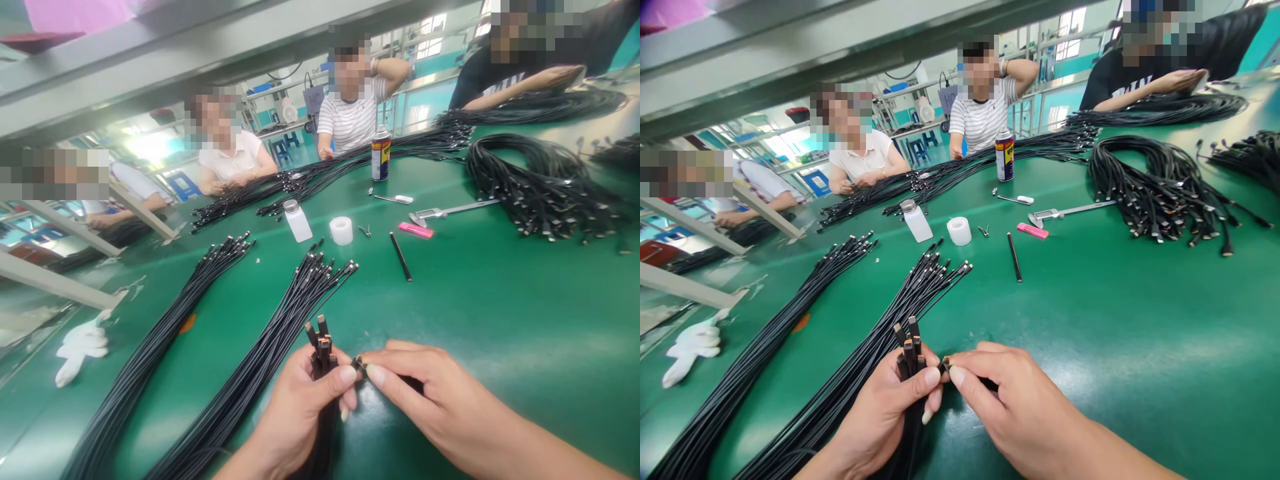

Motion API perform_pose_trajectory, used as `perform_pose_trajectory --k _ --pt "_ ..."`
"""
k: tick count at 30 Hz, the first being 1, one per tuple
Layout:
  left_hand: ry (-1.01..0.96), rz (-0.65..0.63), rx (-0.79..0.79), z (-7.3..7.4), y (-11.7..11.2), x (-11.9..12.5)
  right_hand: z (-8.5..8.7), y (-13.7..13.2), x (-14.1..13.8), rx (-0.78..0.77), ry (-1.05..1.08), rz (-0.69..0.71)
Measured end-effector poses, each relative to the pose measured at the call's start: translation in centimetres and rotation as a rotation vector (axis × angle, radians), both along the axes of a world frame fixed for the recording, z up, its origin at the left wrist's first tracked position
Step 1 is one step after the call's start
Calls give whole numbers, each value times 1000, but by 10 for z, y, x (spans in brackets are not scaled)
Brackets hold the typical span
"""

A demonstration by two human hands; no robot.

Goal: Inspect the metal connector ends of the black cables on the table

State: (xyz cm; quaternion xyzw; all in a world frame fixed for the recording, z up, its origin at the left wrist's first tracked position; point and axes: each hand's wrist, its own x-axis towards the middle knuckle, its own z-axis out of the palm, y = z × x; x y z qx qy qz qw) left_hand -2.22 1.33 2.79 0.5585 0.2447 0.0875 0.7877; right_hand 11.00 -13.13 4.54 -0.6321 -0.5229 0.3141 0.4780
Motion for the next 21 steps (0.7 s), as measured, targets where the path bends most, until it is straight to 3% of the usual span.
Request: perform_pose_trajectory --k 21 --pt "1 -11 10 1 0 1 2 -2 -1 -2 -2 -4"
